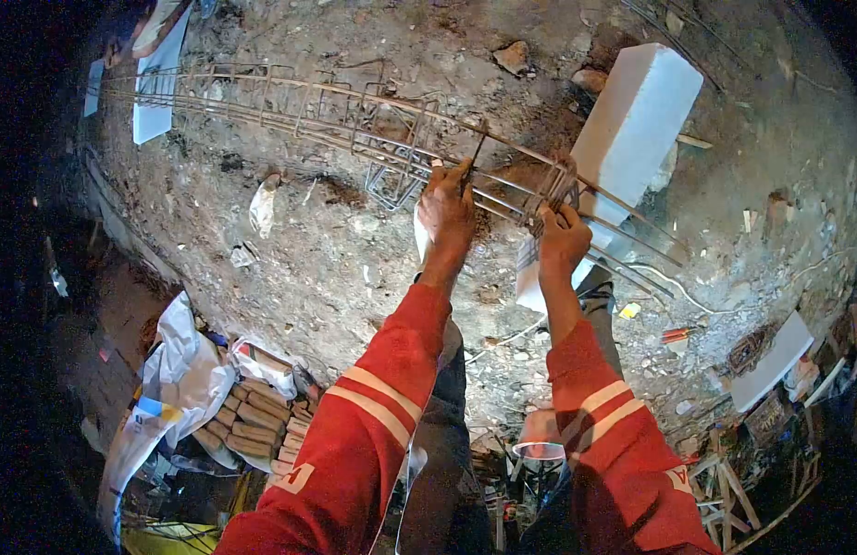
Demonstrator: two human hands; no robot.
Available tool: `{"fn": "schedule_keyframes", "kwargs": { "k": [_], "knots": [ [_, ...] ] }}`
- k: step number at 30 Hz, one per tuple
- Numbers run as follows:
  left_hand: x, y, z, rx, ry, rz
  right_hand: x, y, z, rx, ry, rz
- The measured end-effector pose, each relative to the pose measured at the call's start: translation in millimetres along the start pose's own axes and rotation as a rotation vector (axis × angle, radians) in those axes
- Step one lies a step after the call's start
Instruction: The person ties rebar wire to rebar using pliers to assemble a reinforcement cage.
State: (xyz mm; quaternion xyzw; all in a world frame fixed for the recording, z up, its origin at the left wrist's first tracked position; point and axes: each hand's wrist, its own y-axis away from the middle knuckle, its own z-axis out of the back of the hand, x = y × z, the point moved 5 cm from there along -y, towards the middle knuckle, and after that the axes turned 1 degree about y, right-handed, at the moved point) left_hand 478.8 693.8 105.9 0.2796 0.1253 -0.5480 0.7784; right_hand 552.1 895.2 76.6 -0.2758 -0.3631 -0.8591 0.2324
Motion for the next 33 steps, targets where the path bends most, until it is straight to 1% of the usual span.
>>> {"fn": "schedule_keyframes", "kwargs": {
  "k": [1,3,4,5,7,8,9,11,12,13,15,16,17,18,19,20,21,23,24,26,27,28,29,30,31,32,33],
  "knots": [
    [1.4,-1.3,0.6,-0.003,-0.002,0.0,6.3,2.0,4.0,0.002,-0.003,0.001],
    [4.1,-3.7,0.7,-0.05,0.068,-0.035,9.8,4.3,4.1,0.097,-0.118,-0.073],
    [7.6,-8.0,4.9,-0.147,0.113,-0.08,3.1,0.0,3.2,0.065,-0.007,-0.009],
    [14.4,-13.7,5.5,-0.153,0.108,-0.081,-0.9,-4.0,4.9,0.07,-0.013,-0.008],
    [32.6,-24.6,29.4,-0.317,0.077,0.094,-1.1,-3.0,2.0,0.189,-0.027,-0.05],
    [34.9,-32.5,42.5,-0.386,0.029,0.032,-4.7,-1.5,-0.2,0.138,-0.134,-0.084],
    [42.6,-38.0,42.3,-0.394,0.021,0.032,-2.1,-0.7,-2.0,0.148,-0.14,-0.084],
    [55.3,-45.3,38.9,-0.349,-0.072,-0.145,5.4,-0.7,-2.8,0.129,-0.049,0.005],
    [54.2,-46.4,40.4,-0.292,-0.073,-0.18,-0.8,-3.9,-3.6,0.057,0.049,0.078],
    [53.6,-42.2,40.4,-0.358,-0.062,-0.242,-1.0,-7.0,-2.8,0.07,0.041,0.086],
    [64.2,-48.7,41.4,-0.335,0.092,-0.193,-0.1,-7.0,-5.4,0.195,-0.02,0.047],
    [71.6,-49.6,44.8,-0.439,0.136,-0.093,15.8,-5.3,0.0,0.225,0.169,0.121],
    [72.9,-52.9,43.0,-0.458,0.135,-0.087,13.2,-7.5,-0.6,0.236,0.167,0.137],
    [90.6,-54.7,38.9,-0.495,0.252,0.207,5.0,-14.4,2.4,0.173,0.339,0.223],
    [103.0,-53.4,39.4,-0.523,0.372,0.5,18.4,-12.6,3.7,0.103,0.508,0.308],
    [107.8,-53.4,39.2,-0.437,0.34,0.644,26.5,-15.4,11.9,0.202,0.414,0.275],
    [117.9,-56.5,36.8,-0.448,0.347,0.649,31.9,-25.0,21.4,0.132,0.592,0.255],
    [143.4,-65.7,8.5,-0.212,0.648,0.732,48.1,-44.3,42.4,-0.004,0.669,0.641],
    [142.0,-64.7,12.7,-0.238,0.577,0.707,51.8,-54.1,47.8,-0.004,0.673,0.65],
    [156.2,-64.0,1.0,-0.265,0.623,0.717,58.3,-64.2,45.0,0.212,0.669,0.757],
    [165.5,-64.1,-8.8,-0.293,0.665,0.722,58.4,-68.1,45.5,0.211,0.678,0.765],
    [171.8,-65.7,-15.6,-0.305,0.749,0.723,59.3,-68.7,43.5,0.235,0.746,0.859],
    [178.6,-64.6,-20.9,-0.303,0.76,0.728,60.0,-69.5,42.1,0.258,0.813,0.952],
    [182.1,-65.5,-22.7,-0.258,0.753,0.688,69.3,-66.8,41.3,0.313,0.846,0.997],
    [178.8,-66.2,-17.4,-0.212,0.743,0.646,71.1,-70.8,41.7,0.311,0.852,0.998],
    [175.9,-60.9,-13.9,-0.177,0.813,0.614,70.9,-71.1,40.7,0.313,0.9,1.054],
    [181.6,-59.2,-14.0,-0.166,0.807,0.618,66.5,-70.5,39.2,0.321,0.946,1.103]
  ]
}}
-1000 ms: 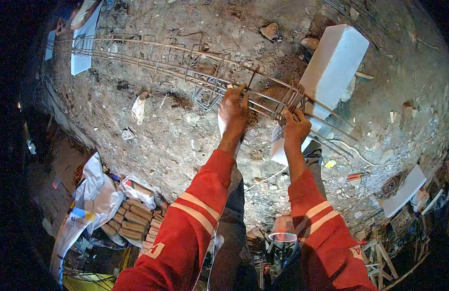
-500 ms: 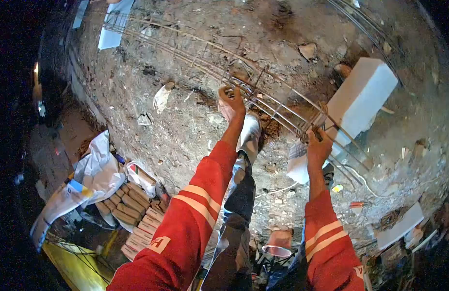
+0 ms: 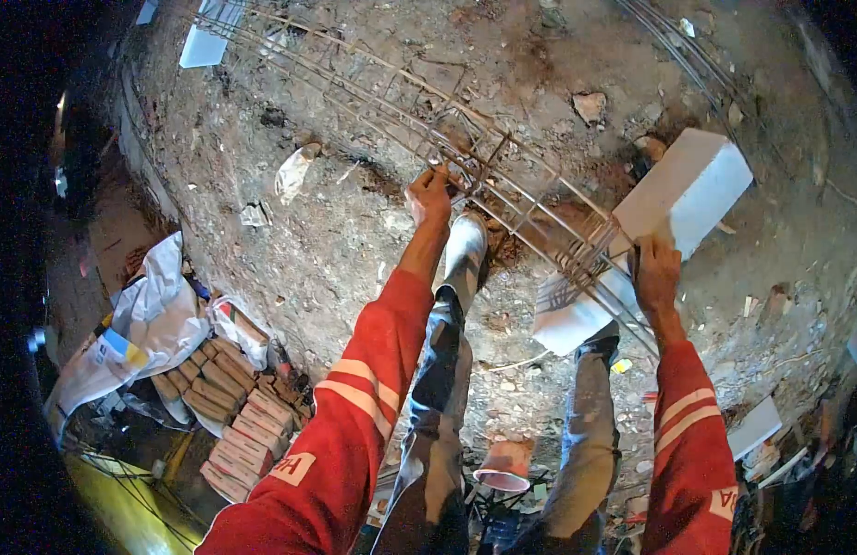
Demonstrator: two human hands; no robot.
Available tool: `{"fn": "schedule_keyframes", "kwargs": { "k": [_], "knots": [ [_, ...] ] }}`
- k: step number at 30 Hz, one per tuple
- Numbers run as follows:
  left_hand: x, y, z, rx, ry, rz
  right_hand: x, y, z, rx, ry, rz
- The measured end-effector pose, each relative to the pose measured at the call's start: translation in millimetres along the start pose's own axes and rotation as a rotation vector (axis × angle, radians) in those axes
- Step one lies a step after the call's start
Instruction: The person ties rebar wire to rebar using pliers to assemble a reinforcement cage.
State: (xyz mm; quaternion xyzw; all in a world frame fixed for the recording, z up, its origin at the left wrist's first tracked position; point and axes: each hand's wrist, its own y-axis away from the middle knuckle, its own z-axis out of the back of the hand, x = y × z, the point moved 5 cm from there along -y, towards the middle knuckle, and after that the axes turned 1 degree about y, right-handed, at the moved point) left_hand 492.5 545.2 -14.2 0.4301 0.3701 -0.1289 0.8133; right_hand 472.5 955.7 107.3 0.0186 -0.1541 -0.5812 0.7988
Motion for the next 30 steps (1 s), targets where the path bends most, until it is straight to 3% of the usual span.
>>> {"fn": "schedule_keyframes", "kwargs": {
  "k": [2,3,5,7,8,9,10,12,13,14,15,17,19,20,22,24,25,26,28,30],
  "knots": [
    [2.9,-6.3,7.8,-0.118,-0.101,-0.135,-0.8,2.7,-13.4,0.029,0.027,-0.026],
    [-31.6,16.6,9.2,-0.109,-0.342,-0.074,-0.6,6.6,-11.5,-0.024,-0.029,-0.119],
    [-47.2,19.8,0.1,-0.112,-0.399,0.032,-5.2,13.8,-1.3,-0.134,-0.135,-0.307],
    [-14.0,-2.2,-5.6,-0.02,-0.039,0.013,-3.9,20.3,-1.3,-0.179,-0.245,-0.502],
    [-30.3,10.8,-3.6,-0.07,-0.109,0.03,-1.3,23.6,-7.2,-0.172,-0.3,-0.602],
    [-25.9,8.9,-4.6,-0.014,0.055,0.042,4.3,27.1,-16.2,-0.13,-0.348,-0.7],
    [-33.4,16.7,-1.5,-0.124,0.015,0.04,13.1,30.9,-23.6,-0.088,-0.401,-0.796],
    [-37.6,24.8,5.9,-0.273,-0.152,-0.048,45.0,28.9,-12.0,0.018,-0.676,-0.894],
    [-47.4,41.7,4.0,-0.259,-0.162,-0.052,54.4,29.9,-19.4,-0.036,-0.565,-0.882],
    [-66.0,63.5,4.3,-0.288,-0.339,-0.227,64.5,29.2,-26.1,-0.086,-0.454,-0.867],
    [-81.8,85.6,1.8,-0.318,-0.516,-0.405,72.5,25.0,-30.8,-0.137,-0.775,-0.991],
    [-89.7,136.9,-22.1,-0.06,-0.28,-0.498,71.8,21.5,-48.6,-0.176,-0.8,-1.026],
    [-74.5,174.4,-53.3,0.3,-0.462,-0.627,72.2,14.5,-37.9,-0.154,-0.666,-0.992],
    [-59.7,187.2,-66.8,0.429,-0.44,-0.493,69.5,13.6,-38.4,-0.157,-0.668,-1.001],
    [-58.8,207.0,-88.9,0.449,-0.51,-0.505,64.4,12.2,-49.2,0.003,-0.706,-1.032],
    [-57.5,210.4,-95.7,0.292,-0.432,-0.501,65.5,16.1,-49.1,-0.065,-0.659,-0.988],
    [-19.9,192.4,-91.0,0.321,-0.455,-0.253,65.2,18.4,-47.8,-0.117,-0.543,-0.942],
    [8.1,177.1,-84.7,0.317,-0.452,-0.247,66.2,19.8,-43.9,-0.167,-0.427,-0.891],
    [88.5,152.5,-69.2,-0.117,0.797,0.59,72.0,27.0,-16.2,-0.213,-0.43,-0.883],
    [85.9,148.1,-78.4,0.224,1.133,0.6,71.1,35.3,-20.1,-0.043,-0.777,-1.013]
  ]
}}
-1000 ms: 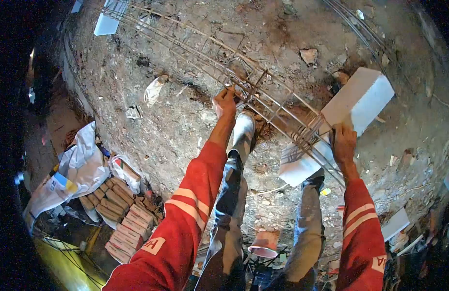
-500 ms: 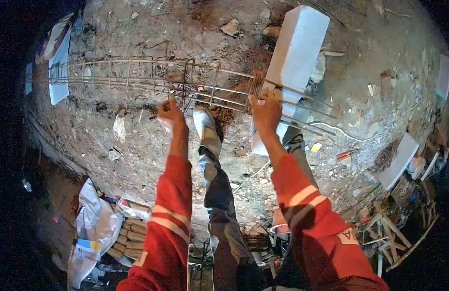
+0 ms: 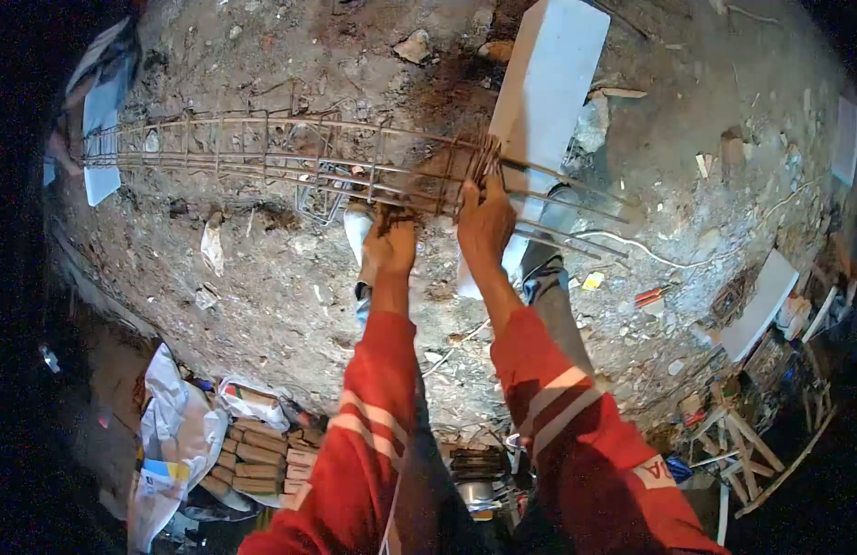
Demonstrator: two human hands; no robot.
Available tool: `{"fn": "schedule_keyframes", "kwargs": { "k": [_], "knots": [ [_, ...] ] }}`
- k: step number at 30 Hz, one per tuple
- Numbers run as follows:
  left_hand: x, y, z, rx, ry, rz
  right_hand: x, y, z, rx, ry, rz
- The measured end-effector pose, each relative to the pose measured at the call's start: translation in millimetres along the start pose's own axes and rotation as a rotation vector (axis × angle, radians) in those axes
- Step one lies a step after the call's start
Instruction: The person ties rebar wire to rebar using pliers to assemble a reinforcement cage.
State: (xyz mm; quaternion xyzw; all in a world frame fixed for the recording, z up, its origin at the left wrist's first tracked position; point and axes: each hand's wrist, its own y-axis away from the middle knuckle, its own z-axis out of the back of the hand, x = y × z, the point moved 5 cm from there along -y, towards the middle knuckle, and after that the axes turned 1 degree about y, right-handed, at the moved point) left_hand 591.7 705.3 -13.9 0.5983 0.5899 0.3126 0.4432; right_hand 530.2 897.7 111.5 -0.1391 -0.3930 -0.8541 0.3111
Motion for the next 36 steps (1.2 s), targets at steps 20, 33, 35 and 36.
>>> {"fn": "schedule_keyframes", "kwargs": {
  "k": [20,33,35,36],
  "knots": [
    [45.3,2.4,-120.9,0.974,0.167,0.301,-57.9,33.1,77.5,0.032,-0.531,-0.044],
    [47.8,-15.1,-111.5,0.909,0.238,0.322,-114.9,17.3,102.2,-0.179,-0.509,-0.243],
    [48.4,-17.3,-109.8,0.842,0.303,0.334,-130.0,12.8,94.4,-0.165,-0.439,-0.226],
    [49.0,-20.1,-108.1,0.842,0.302,0.332,-127.0,9.7,91.8,-0.152,-0.374,-0.201]
  ]
}}
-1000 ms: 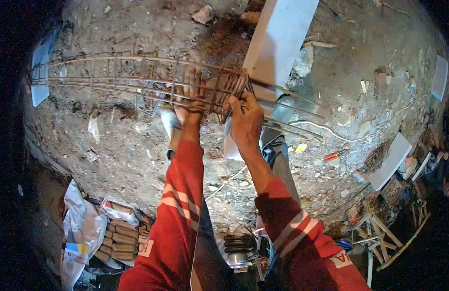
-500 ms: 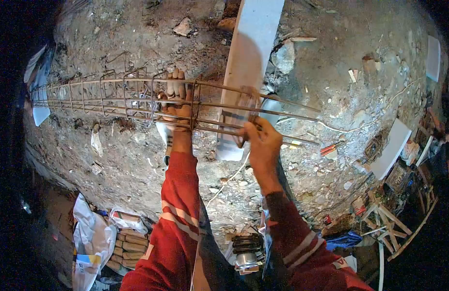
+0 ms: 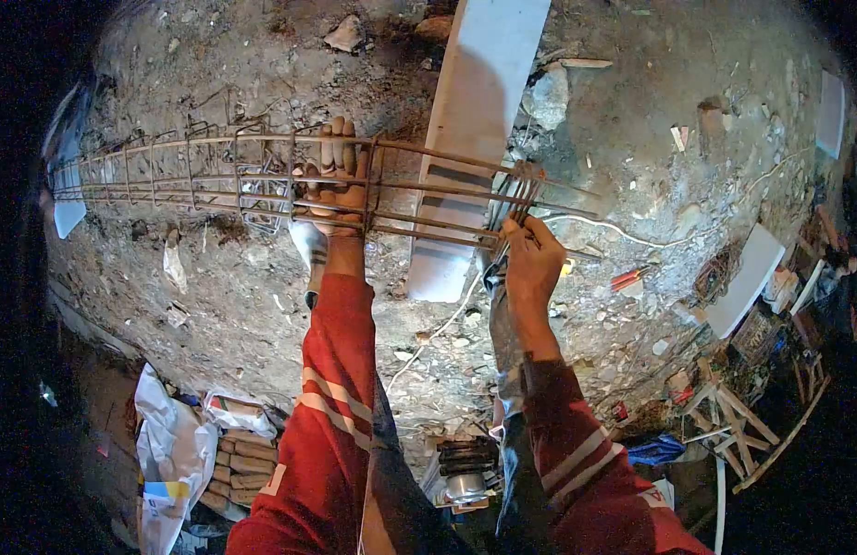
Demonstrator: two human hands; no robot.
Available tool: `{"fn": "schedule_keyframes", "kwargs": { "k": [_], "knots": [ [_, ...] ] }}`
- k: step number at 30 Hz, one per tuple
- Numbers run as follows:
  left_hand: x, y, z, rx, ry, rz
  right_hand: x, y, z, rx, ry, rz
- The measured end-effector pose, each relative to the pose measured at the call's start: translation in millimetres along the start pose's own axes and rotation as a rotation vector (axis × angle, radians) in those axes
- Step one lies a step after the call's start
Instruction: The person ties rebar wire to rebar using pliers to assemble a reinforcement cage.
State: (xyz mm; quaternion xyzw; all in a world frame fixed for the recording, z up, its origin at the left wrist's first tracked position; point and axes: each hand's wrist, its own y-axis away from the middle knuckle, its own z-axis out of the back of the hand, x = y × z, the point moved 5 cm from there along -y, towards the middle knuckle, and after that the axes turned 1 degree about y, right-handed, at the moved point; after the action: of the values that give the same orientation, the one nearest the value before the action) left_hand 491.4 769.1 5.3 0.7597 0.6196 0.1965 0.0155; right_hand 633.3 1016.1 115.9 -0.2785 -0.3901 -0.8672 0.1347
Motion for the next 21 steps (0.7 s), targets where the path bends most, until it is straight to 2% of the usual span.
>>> {"fn": "schedule_keyframes", "kwargs": {
  "k": [2,7,10,12,14,15,17,18,20,21],
  "knots": [
    [1.1,-1.3,0.7,0.095,-0.059,0.052,1.6,-5.8,-7.0,0.029,-0.039,-0.032],
    [-6.0,2.6,19.1,0.047,-0.004,0.057,5.8,-22.3,-15.5,0.041,0.099,-0.02],
    [-12.4,0.9,27.6,-0.046,0.136,-0.03,6.2,-25.9,-18.3,0.036,0.135,0.024],
    [-7.0,16.8,19.6,-0.139,1.026,-0.011,3.7,-26.9,-17.6,0.064,0.093,0.03],
    [-31.8,34.6,36.1,-0.385,-0.201,-0.25,6.1,-26.3,-17.9,0.052,0.135,0.024],
    [-48.4,56.5,58.5,-0.392,-0.172,-0.091,3.0,-28.4,-19.8,0.045,0.155,0.08],
    [-61.6,94.0,71.1,-0.829,-0.398,-0.16,4.9,-28.7,-21.3,0.033,0.164,0.127],
    [-53.6,116.4,54.2,-1.248,-0.656,-0.409,8.8,-27.8,-22.1,0.013,0.221,0.148],
    [-36.4,140.4,18.3,-1.253,-1.094,-0.28,12.1,-25.4,-25.0,-0.004,0.264,0.163],
    [-21.9,144.8,0.3,-1.251,-1.107,-0.282,9.9,-24.5,-25.1,-0.016,0.24,0.145]
  ]
}}
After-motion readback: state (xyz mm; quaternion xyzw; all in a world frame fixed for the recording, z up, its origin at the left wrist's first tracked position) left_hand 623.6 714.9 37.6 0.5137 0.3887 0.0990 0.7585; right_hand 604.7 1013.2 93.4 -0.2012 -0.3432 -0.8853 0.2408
